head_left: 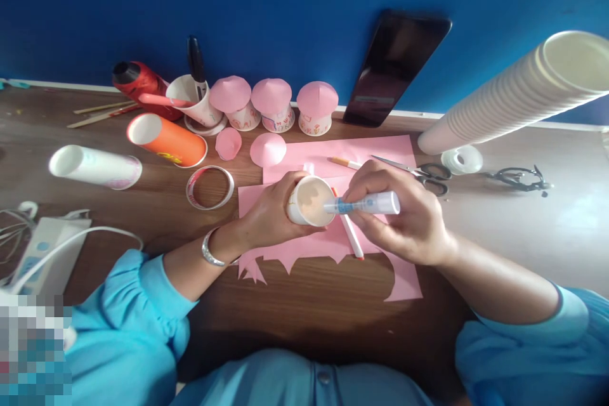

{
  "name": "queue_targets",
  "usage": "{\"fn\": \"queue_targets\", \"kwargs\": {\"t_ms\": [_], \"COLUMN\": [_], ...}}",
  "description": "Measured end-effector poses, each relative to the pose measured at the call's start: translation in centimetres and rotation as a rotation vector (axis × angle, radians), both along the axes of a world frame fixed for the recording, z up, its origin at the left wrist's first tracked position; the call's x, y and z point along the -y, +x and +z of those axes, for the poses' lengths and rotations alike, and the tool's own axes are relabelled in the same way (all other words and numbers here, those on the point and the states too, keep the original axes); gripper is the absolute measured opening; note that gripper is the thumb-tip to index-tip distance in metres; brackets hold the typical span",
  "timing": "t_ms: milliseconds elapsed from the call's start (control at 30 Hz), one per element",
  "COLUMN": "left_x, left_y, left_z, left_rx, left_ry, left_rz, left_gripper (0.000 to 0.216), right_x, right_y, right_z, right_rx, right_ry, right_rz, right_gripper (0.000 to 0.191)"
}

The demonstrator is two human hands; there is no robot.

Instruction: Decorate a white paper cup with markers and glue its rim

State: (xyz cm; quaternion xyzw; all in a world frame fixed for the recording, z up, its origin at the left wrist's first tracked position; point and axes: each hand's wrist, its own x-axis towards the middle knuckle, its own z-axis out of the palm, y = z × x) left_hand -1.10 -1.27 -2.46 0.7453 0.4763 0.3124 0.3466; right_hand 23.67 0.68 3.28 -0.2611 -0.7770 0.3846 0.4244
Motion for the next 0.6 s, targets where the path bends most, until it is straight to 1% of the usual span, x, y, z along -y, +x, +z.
{"fn": "queue_targets", "kwargs": {"t_ms": [67,133,200,300,400,467,600], "left_x": [0.0,0.0,0.0,0.0,0.1,0.2,0.6], "left_y": [0.0,-0.1,-0.3,-0.3,-0.2,0.0,0.2], "left_z": [-0.1,-0.3,-0.6,-1.2,-1.6,-1.6,-1.5], "left_rx": [-0.02,-0.042,-0.068,-0.11,-0.149,-0.159,-0.185], "left_ry": [0.039,0.108,0.213,0.427,0.544,0.546,0.424], "left_rz": [-0.034,-0.087,-0.149,-0.23,-0.269,-0.259,-0.232], "left_gripper": [0.076,0.076,0.073,0.06,0.053,0.052,0.051], "right_x": [0.2,0.5,0.6,0.7,0.8,0.8,0.7], "right_y": [-0.3,-0.6,-0.8,-0.9,-1.0,-1.0,-0.9], "right_z": [-0.1,-0.3,-0.4,-0.4,-0.3,-0.3,-0.2], "right_rx": [-0.029,-0.035,-0.022,-0.015,-0.009,0.009,0.047], "right_ry": [0.011,0.036,0.059,0.074,0.088,0.1,0.125], "right_rz": [0.074,0.112,0.135,0.166,0.174,0.156,0.083], "right_gripper": [0.011,0.011,0.011,0.013,0.015,0.017,0.015]}}
